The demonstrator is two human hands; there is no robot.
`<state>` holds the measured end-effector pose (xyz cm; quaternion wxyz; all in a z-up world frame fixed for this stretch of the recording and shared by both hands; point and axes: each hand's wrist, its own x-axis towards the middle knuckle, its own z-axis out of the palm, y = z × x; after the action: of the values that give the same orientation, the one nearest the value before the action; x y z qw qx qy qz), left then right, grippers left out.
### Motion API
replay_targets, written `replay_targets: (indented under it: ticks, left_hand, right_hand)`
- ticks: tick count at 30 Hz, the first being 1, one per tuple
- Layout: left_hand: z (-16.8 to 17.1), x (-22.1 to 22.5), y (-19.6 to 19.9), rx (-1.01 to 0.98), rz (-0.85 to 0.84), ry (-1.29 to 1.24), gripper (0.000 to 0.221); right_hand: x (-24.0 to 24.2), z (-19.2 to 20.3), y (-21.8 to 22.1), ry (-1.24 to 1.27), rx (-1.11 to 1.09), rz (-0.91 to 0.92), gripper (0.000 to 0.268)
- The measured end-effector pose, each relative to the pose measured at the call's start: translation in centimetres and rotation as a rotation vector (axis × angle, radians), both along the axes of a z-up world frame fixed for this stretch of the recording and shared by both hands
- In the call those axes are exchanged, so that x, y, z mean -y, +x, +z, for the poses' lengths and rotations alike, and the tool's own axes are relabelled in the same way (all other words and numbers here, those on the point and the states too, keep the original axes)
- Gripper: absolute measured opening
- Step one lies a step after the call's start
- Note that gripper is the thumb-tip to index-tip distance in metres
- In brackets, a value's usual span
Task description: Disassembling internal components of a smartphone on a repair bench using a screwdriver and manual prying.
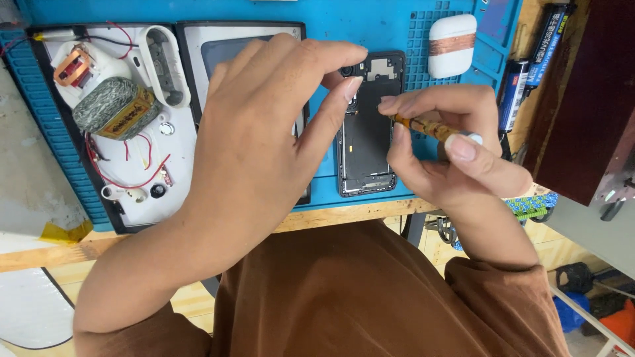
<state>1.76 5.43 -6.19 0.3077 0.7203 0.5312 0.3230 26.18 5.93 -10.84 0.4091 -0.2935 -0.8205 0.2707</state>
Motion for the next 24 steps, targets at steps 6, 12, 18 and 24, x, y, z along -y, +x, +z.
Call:
replay_targets:
  ticks: [6,12,18,24]
  left_hand:
    - [-0.2,0.1,0.1,-0.009,0.006,0.005,0.011]
    - [-0.1,0.1,-0.1,-0.002,0.002,-0.014,0.011]
    - [-0.1,0.1,-0.3,0.022,0.062,-0.058,0.014]
    - [0.4,0.0,-0.5,0.025,0.068,-0.079,0.011]
  right_hand:
    - [0.6,0.2,0.1,-0.350,0.074,-0.196,0.043]
    - [-0.7,0.7,-0.3,0.107,0.026,-0.088,0.093]
    - [-0.7,0.4,-0.5,-0.040,-0.056,-0.017,0.105]
    - [-2.1,1.8,0.5,-0.115,0.269,0.157,0.120]
